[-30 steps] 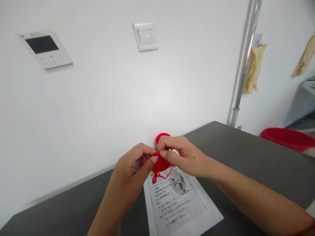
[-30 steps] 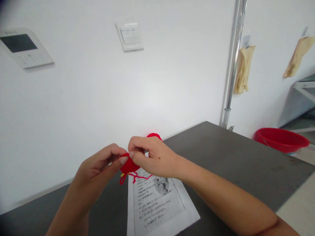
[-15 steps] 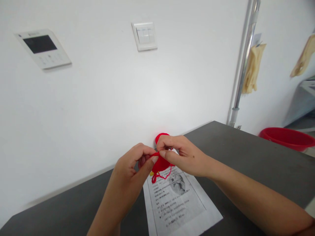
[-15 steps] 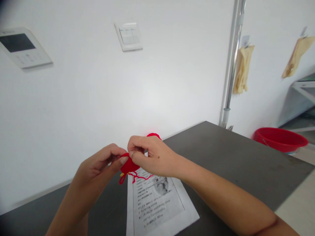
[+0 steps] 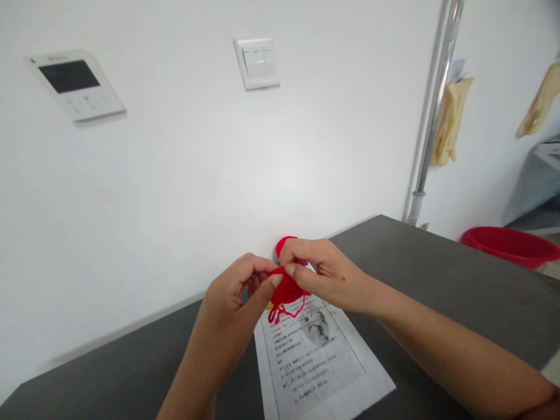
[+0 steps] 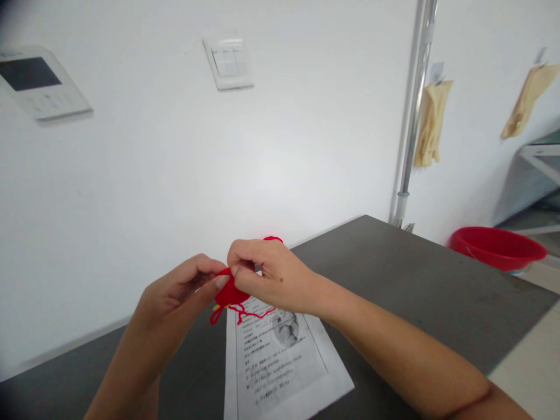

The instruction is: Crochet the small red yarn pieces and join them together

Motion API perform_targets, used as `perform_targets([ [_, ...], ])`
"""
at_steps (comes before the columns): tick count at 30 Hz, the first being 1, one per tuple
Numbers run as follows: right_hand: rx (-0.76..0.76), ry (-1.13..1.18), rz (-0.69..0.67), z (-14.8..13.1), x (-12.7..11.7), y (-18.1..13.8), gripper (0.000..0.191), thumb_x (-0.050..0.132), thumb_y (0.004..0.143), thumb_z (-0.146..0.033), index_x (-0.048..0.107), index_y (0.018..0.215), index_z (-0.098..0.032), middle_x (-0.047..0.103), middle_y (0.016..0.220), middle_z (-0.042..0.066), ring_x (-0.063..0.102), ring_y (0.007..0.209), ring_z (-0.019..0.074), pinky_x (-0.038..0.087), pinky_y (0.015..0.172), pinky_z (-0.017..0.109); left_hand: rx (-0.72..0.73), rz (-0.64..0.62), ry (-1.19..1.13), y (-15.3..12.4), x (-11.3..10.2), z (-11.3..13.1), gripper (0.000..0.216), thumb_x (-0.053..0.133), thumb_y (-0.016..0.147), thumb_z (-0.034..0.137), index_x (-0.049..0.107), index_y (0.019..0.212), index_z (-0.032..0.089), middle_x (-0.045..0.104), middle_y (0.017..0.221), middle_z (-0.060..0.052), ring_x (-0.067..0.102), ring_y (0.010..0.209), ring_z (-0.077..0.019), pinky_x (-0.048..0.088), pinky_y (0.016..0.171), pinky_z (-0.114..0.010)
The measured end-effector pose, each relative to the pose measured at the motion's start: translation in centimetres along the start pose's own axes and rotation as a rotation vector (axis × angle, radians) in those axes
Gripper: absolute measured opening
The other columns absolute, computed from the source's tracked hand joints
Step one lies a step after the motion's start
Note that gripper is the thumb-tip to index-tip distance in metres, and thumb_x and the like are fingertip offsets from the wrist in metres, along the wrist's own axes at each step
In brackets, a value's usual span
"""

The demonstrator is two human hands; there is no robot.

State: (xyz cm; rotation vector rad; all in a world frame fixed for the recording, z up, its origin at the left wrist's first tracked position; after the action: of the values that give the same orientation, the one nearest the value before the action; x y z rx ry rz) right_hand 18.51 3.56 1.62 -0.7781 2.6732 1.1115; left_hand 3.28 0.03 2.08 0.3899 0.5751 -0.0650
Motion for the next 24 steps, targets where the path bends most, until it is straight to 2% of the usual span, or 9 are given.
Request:
perform_targets([
  [5,-0.031,-0.006,0.049,-0.3,-0.2,0.0,0.013,0.046,0.082,-0.013,0.049,0.069,-0.018,0.047,0.064,-0.003,0.041,0.059,0.0094,0.033,0.055,0.023,-0.003,-0.036,-0.067,0.1,0.1,-0.1,0.016,0.057,0.089,0.033,0.064,0.081,0.021,0.061,0.071,0.002,0.053,0.066,-0.0138,0.041,0.061,-0.026],
  [11,-0.037,0.017,-0.005,0.0,-0.2,0.0,0.013,0.047,0.084,-0.015,0.051,0.072,-0.017,0.049,0.067,-0.002,0.044,0.061,0.0104,0.035,0.057,0.025,0.090,0.042,0.061,0.0,-0.4,0.6,0.016,0.055,0.088,0.026,0.063,0.075,0.022,0.056,0.065,0.004,0.050,0.061,-0.0122,0.038,0.058,-0.025],
  [24,-0.085,0.017,-0.024,-0.1,-0.2,0.0,0.013,0.047,0.085,-0.012,0.050,0.074,-0.017,0.049,0.067,-0.003,0.044,0.061,0.0091,0.035,0.058,0.023,0.182,0.078,0.194,-0.2,-0.5,1.3,0.017,0.054,0.088,0.023,0.063,0.074,0.022,0.056,0.065,0.004,0.052,0.060,-0.0124,0.039,0.055,-0.025],
])
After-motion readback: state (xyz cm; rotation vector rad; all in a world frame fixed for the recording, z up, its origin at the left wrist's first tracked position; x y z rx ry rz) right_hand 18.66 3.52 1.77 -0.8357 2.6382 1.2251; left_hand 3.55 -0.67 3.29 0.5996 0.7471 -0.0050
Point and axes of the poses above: each hand's wrist, its own y-axis towards the middle knuckle, its own x-axis out of the palm, z = x × y, the point moved 4 cm from there along y, towards the middle knuckle
